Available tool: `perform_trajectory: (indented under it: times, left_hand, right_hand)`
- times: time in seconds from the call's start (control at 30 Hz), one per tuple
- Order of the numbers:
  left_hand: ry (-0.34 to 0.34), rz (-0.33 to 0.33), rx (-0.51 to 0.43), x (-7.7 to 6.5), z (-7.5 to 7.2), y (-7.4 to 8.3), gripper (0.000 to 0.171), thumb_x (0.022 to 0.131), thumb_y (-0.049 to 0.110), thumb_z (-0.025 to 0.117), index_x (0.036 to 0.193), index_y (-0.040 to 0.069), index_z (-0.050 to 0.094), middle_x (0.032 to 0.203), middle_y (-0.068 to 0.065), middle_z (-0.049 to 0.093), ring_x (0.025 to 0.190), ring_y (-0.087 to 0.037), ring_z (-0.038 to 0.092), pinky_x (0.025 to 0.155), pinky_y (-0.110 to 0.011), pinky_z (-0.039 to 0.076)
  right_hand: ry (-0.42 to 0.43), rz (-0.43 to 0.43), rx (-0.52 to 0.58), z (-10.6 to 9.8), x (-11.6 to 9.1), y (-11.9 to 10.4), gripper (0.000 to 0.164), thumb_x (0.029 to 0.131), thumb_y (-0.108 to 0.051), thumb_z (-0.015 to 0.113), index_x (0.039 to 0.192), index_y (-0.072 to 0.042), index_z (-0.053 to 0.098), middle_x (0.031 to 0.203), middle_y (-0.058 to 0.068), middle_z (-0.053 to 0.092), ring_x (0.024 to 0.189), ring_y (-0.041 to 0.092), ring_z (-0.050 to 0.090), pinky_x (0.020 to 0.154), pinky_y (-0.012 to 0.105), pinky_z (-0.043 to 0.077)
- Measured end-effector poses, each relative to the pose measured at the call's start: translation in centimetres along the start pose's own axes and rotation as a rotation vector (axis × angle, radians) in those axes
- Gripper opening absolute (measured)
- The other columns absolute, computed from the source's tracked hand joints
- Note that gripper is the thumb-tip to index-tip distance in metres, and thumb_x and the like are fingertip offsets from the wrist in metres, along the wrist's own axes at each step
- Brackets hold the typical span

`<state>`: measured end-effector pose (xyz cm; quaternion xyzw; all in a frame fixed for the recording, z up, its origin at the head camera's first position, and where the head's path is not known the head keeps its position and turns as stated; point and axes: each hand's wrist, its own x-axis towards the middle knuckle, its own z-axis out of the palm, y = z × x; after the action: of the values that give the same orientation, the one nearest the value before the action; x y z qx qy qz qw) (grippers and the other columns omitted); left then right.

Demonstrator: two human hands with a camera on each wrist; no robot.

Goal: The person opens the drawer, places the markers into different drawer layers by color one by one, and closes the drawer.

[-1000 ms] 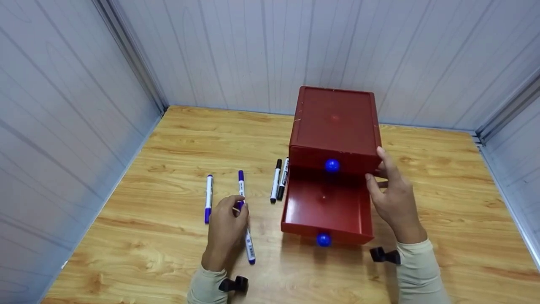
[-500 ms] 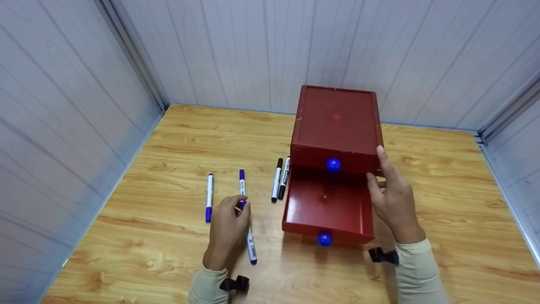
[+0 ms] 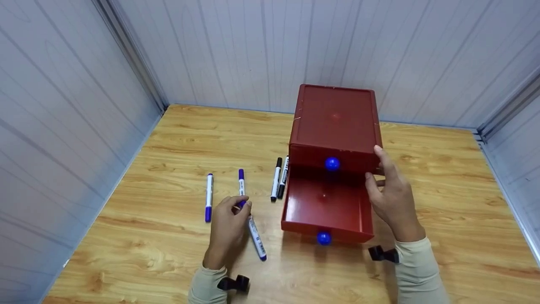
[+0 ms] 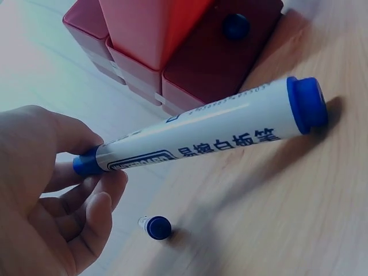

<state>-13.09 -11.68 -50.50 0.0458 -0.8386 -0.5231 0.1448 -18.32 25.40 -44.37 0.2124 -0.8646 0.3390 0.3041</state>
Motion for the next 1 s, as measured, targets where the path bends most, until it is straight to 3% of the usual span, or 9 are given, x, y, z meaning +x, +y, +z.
perform_trajectory:
  times: [0.1, 0.3, 0.37, 0.6, 0.7, 1.0]
  left_hand:
    - [0.005, -0.029, -0.050, 0.04, -0.06, 0.01, 0.018, 0.090, 0.009, 0.073, 0.105, 0.000, 0.075, 0.086, -0.003, 0.066, 0.073, -0.018, 0.058, 0.061, -0.024, 0.048]
    - [0.062, -0.094, -0.120, 0.15, -0.14, 0.15, 0.014, 0.091, 0.013, 0.073, 0.101, 0.005, 0.077, 0.083, -0.003, 0.067, 0.069, -0.024, 0.059, 0.057, -0.024, 0.045]
    - [0.079, -0.111, -0.124, 0.18, -0.14, 0.21, 0.012, 0.091, 0.015, 0.074, 0.099, 0.007, 0.077, 0.083, -0.003, 0.068, 0.070, -0.024, 0.060, 0.058, -0.025, 0.045]
    - [0.082, -0.143, -0.235, 0.16, -0.19, 0.72, 0.011, 0.093, 0.011, 0.071, 0.099, 0.002, 0.073, 0.087, -0.010, 0.067, 0.066, -0.026, 0.064, 0.055, -0.024, 0.050]
    - [0.067, -0.145, -0.306, 0.16, -0.20, 0.74, 0.012, 0.095, 0.009, 0.068, 0.100, -0.001, 0.072, 0.089, -0.014, 0.066, 0.069, -0.033, 0.067, 0.057, -0.029, 0.054]
    - [0.070, -0.145, -0.449, 0.31, -0.27, 0.36, 0.014, 0.097, 0.005, 0.065, 0.102, -0.008, 0.067, 0.091, -0.018, 0.067, 0.077, -0.037, 0.069, 0.066, -0.039, 0.059]
  right_hand:
    - [0.005, -0.003, 0.008, 0.04, 0.01, -0.04, 0.073, 0.090, 0.006, 0.064, 0.154, -0.014, 0.037, 0.122, 0.020, 0.061, 0.095, 0.026, 0.067, 0.065, 0.036, 0.059]
    - [0.020, 0.009, 0.038, 0.12, -0.11, 0.01, 0.073, 0.089, 0.006, 0.065, 0.154, -0.014, 0.039, 0.121, 0.020, 0.061, 0.096, 0.025, 0.067, 0.072, 0.010, 0.050]
    - [0.024, 0.013, 0.050, 0.14, -0.14, 0.03, 0.073, 0.089, 0.007, 0.065, 0.154, -0.015, 0.040, 0.121, 0.020, 0.061, 0.096, 0.026, 0.067, 0.073, 0.006, 0.047]
    - [0.021, 0.008, 0.050, 0.11, -0.12, 0.08, 0.073, 0.089, 0.007, 0.064, 0.154, -0.015, 0.039, 0.121, 0.020, 0.061, 0.095, 0.025, 0.067, 0.073, 0.006, 0.047]
    - [0.020, 0.007, 0.053, 0.13, -0.11, 0.13, 0.072, 0.089, 0.007, 0.064, 0.154, -0.014, 0.038, 0.121, 0.020, 0.061, 0.095, 0.025, 0.067, 0.073, 0.006, 0.047]
    - [0.016, 0.008, 0.054, 0.15, -0.16, 0.11, 0.072, 0.090, 0.007, 0.064, 0.154, -0.015, 0.038, 0.121, 0.019, 0.061, 0.096, 0.024, 0.067, 0.073, 0.006, 0.047]
